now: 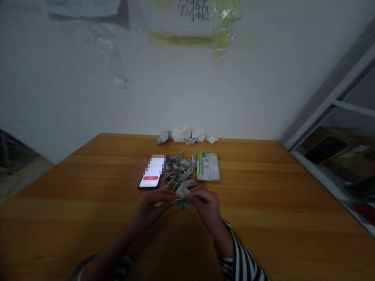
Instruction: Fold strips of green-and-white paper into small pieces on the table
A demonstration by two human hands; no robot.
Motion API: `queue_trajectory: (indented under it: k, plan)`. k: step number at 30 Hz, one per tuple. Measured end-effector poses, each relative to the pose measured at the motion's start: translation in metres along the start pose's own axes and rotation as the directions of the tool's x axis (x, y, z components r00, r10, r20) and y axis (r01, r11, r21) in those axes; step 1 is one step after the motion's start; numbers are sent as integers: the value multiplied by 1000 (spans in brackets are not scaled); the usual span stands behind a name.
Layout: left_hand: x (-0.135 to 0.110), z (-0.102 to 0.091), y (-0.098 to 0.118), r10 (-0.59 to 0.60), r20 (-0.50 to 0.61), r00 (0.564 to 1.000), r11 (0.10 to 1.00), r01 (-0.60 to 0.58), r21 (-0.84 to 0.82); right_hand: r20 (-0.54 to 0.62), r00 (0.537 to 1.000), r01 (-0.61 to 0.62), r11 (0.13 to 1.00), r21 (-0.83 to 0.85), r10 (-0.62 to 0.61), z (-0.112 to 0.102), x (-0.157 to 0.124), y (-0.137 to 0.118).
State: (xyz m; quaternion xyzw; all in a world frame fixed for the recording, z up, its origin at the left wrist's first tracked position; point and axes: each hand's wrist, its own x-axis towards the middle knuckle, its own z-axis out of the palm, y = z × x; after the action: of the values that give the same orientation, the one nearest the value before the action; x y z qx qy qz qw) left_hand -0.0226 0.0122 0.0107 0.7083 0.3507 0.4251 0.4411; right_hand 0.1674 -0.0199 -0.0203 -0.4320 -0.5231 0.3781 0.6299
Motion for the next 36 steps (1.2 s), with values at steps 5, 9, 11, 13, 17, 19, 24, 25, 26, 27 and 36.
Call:
queue_trajectory:
  k: [5,9,11,13,17,19,24,25,26,27,36]
  plan:
    - [0,11,-3,-338,-84,937,922,312,-228,-113,987,-117,993,1,116,9,-6,-2]
    - [1,14,-5,-424,-88,901,868,377,-323,-158,971,-173,983,62,181,12,-8,2]
    - [1,14,-8,-430,-121,895,863,368,-347,-158,967,-192,979,67,201,13,-7,5]
    - [1,14,-11,-413,-170,895,877,341,-337,-164,962,-208,975,76,217,13,-7,7]
    - [-2,18,-14,-318,-275,907,932,244,-270,-206,939,-252,959,130,275,14,-5,8]
    - [-3,21,-14,-292,-318,902,943,216,-254,-230,928,-265,954,141,292,15,-6,9]
    - [-4,23,-11,-295,-349,889,946,219,-240,-254,921,-262,953,154,294,16,-7,9]
    - [-4,23,-11,-296,-348,889,946,224,-234,-260,919,-261,953,155,295,15,-7,8]
    - [-4,22,-10,-298,-346,890,947,229,-226,-263,917,-267,951,156,300,14,-7,8]
    - [-3,21,-9,-300,-346,889,947,234,-219,-261,915,-276,948,157,309,13,-6,7]
    - [-6,25,-6,-310,-392,866,950,264,-167,-118,867,-458,867,196,485,9,3,1]
